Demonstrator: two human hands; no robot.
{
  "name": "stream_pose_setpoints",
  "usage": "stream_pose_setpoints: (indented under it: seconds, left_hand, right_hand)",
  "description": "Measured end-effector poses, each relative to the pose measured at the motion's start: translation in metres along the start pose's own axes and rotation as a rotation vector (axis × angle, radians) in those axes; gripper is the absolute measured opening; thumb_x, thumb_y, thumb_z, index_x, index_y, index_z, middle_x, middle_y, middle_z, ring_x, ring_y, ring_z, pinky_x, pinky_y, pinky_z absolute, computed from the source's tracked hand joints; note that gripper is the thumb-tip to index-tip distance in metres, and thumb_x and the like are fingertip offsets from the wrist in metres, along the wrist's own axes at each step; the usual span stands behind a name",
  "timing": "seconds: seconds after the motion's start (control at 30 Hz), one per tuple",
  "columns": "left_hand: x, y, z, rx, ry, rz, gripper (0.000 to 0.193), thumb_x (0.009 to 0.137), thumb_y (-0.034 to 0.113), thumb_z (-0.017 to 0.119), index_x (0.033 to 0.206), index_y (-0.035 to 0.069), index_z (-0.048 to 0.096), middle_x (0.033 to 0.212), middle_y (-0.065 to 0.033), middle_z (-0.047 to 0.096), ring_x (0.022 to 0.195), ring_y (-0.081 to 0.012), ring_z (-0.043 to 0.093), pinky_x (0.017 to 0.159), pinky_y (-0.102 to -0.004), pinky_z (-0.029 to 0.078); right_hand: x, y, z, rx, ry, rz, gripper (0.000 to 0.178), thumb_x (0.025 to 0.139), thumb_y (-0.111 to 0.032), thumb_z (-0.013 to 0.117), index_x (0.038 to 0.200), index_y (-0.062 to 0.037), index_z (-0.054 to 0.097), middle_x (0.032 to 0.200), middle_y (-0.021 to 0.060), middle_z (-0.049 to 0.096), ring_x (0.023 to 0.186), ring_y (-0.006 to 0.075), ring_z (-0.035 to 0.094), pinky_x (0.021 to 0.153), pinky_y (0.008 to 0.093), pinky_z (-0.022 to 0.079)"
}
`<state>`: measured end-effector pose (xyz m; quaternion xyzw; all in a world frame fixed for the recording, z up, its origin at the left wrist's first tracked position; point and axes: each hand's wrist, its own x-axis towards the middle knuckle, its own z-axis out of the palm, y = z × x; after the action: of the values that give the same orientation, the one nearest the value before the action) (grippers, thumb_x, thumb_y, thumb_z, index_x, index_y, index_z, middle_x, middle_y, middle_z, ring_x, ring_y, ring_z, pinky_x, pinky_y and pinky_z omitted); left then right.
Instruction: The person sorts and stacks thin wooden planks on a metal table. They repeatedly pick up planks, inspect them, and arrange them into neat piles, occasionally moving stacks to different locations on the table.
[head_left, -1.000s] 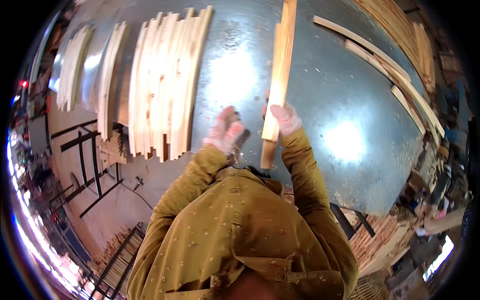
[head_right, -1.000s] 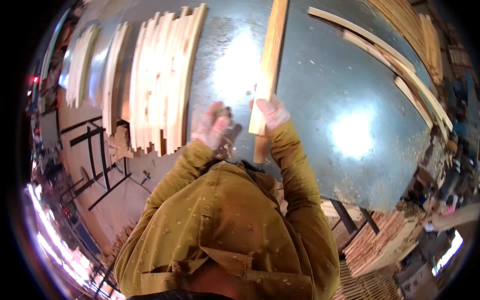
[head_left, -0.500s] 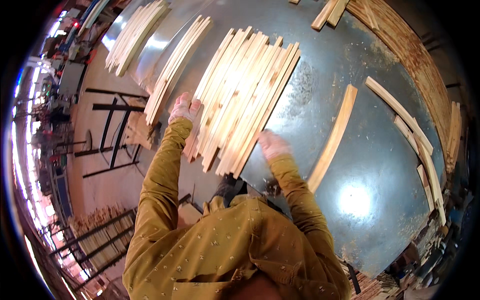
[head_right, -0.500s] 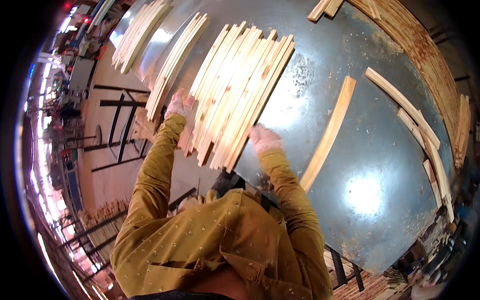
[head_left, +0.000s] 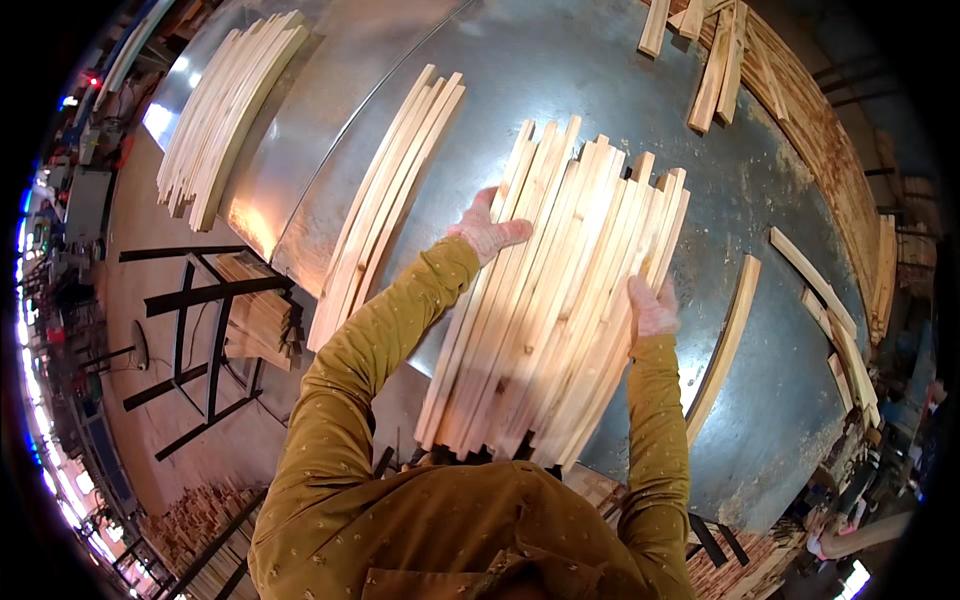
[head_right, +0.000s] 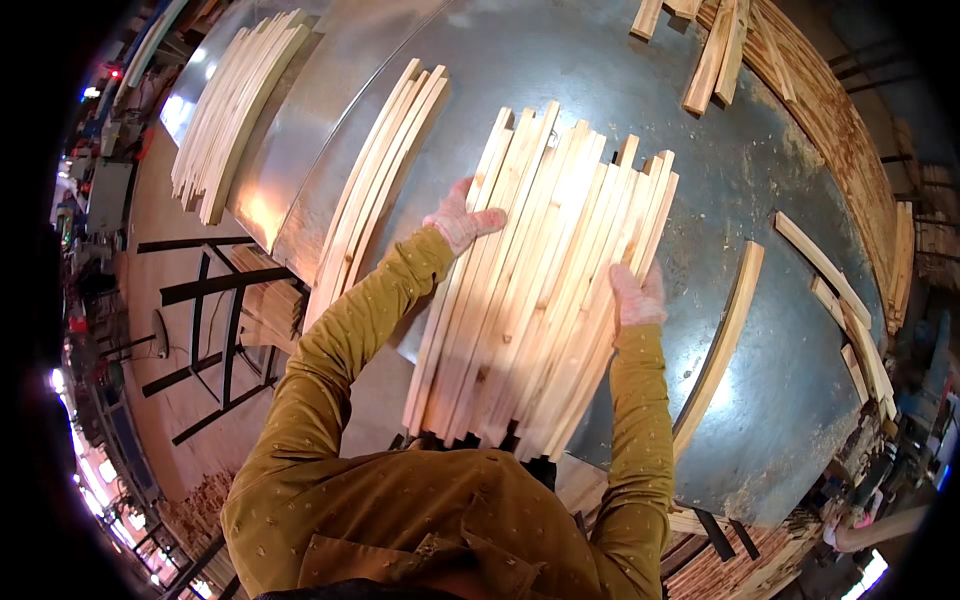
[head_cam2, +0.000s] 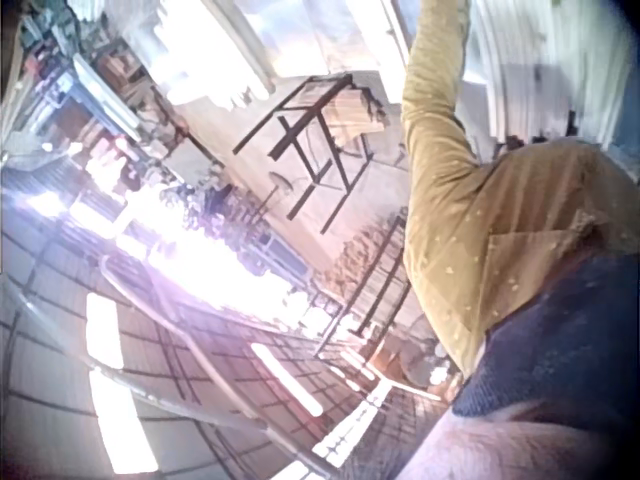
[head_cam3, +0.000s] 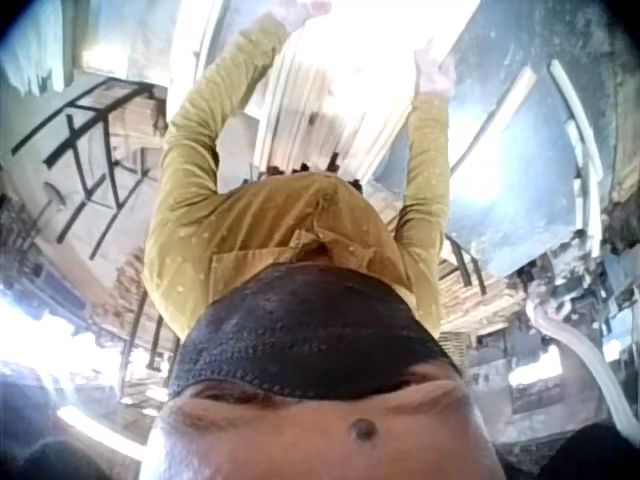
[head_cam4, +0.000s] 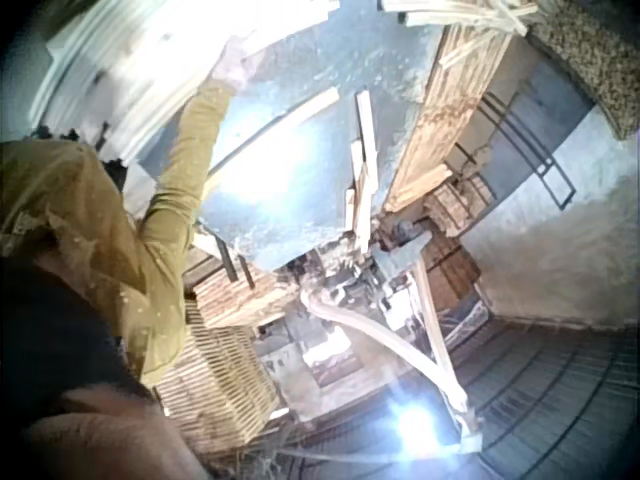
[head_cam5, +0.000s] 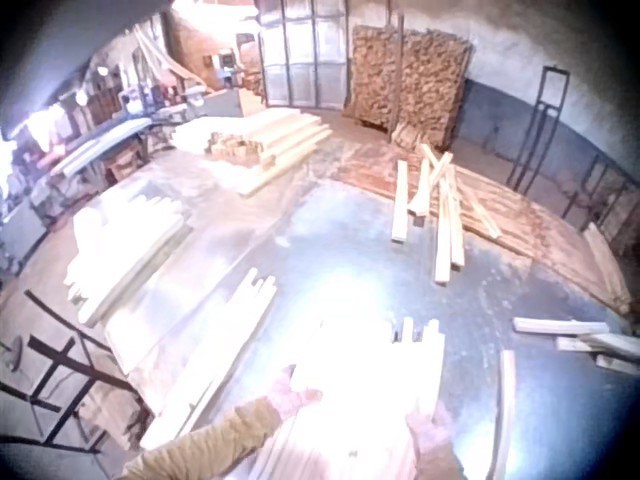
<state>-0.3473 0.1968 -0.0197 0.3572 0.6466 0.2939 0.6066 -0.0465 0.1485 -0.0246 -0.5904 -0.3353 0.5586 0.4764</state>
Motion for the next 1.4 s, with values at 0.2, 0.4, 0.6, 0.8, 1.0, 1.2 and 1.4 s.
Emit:
stream_pose_setpoints:
  seconds: [0.2, 0.4, 0.6, 0.8, 1.0, 1.2, 1.4]
  left_hand:
    - [0.003, 0.096, -0.006, -0.085, -0.238, 0.193, 0.1, 0.07, 0.027, 0.09, 0.147, -0.003, 0.032, 0.125, -0.0186, 0.064, 0.114, -0.0259, 0.061, 0.103, -0.0356, 0.048]
    - [-0.032, 0.319, -0.032, -0.788, -0.324, 0.714, 0.052, 0.089, 0.024, 0.073, 0.133, 0.004, 0.053, 0.126, -0.0109, 0.061, 0.108, -0.0266, 0.061, 0.098, -0.0412, 0.05]
    - [0.021, 0.245, -0.059, -0.59, -0.201, 0.667, 0.067, 0.087, 0.017, 0.073, 0.145, 0.007, 0.041, 0.132, -0.0132, 0.057, 0.116, -0.0268, 0.058, 0.099, -0.0411, 0.049]
    - [-0.017, 0.075, 0.019, -0.137, -0.181, -0.075, 0.091, 0.083, 0.005, 0.073, 0.157, 0.01, 0.02, 0.154, -0.0155, 0.039, 0.139, -0.0273, 0.041, 0.112, -0.0357, 0.038]
    - [-0.057, -0.082, -0.028, -0.145, 0.047, 0.125, 0.093, 0.085, 0.016, 0.076, 0.158, 0.017, 0.019, 0.155, -0.0148, 0.037, 0.142, -0.0258, 0.037, 0.112, -0.0367, 0.037]
    - [-0.121, 0.031, -0.066, 1.303, 0.624, -0.067, 0.097, 0.081, 0.055, 0.071, 0.156, 0.016, 0.024, 0.152, -0.0212, 0.037, 0.141, -0.0342, 0.036, 0.114, -0.0399, 0.033]
    - [-0.121, -0.01, -0.119, 0.914, 0.572, -0.378, 0.106, 0.078, 0.049, 0.076, 0.155, 0.005, 0.018, 0.152, -0.024, 0.036, 0.139, -0.0352, 0.04, 0.114, -0.0406, 0.035]
  right_hand:
    - [0.012, -0.049, -0.022, 0.029, -0.122, -0.195, 0.05, 0.096, -0.012, 0.058, 0.143, -0.0003, 0.044, 0.131, 0.0128, 0.058, 0.11, 0.0242, 0.062, 0.098, 0.0362, 0.051]
    - [0.045, -0.272, -0.001, -1.078, 0.645, -0.933, 0.044, 0.095, -0.038, 0.061, 0.12, -0.0019, 0.056, 0.113, 0.0103, 0.062, 0.097, 0.0198, 0.064, 0.069, 0.0335, 0.055]
    - [-0.015, -0.283, 0.025, 0.485, -0.206, -0.155, 0.043, 0.088, -0.029, 0.069, 0.12, -0.0029, 0.058, 0.118, 0.0139, 0.064, 0.102, 0.0244, 0.064, 0.083, 0.0371, 0.056]
    - [0.036, -0.016, -0.052, 0.45, -0.101, 0.271, 0.097, 0.083, 0.005, 0.071, 0.158, -0.02, 0.017, 0.149, 0.0269, 0.04, 0.132, 0.0328, 0.05, 0.105, 0.0369, 0.049]
    - [-0.042, 0.02, -0.011, 0.238, -0.309, 0.175, 0.106, 0.08, 0.011, 0.071, 0.16, -0.019, 0.008, 0.147, 0.0142, 0.045, 0.126, 0.0241, 0.052, 0.102, 0.032, 0.046]
    - [-0.056, 0.036, -0.02, 0.11, -0.241, 0.151, 0.107, 0.079, 0.007, 0.072, 0.16, -0.0196, 0.007, 0.146, 0.0142, 0.046, 0.126, 0.0265, 0.052, 0.101, 0.0354, 0.048]
    - [-0.055, 0.023, 0.008, 0.075, -0.28, 0.031, 0.107, 0.077, 0.005, 0.072, 0.16, -0.0146, 0.008, 0.149, 0.0175, 0.041, 0.13, 0.0302, 0.047, 0.107, 0.0403, 0.044]
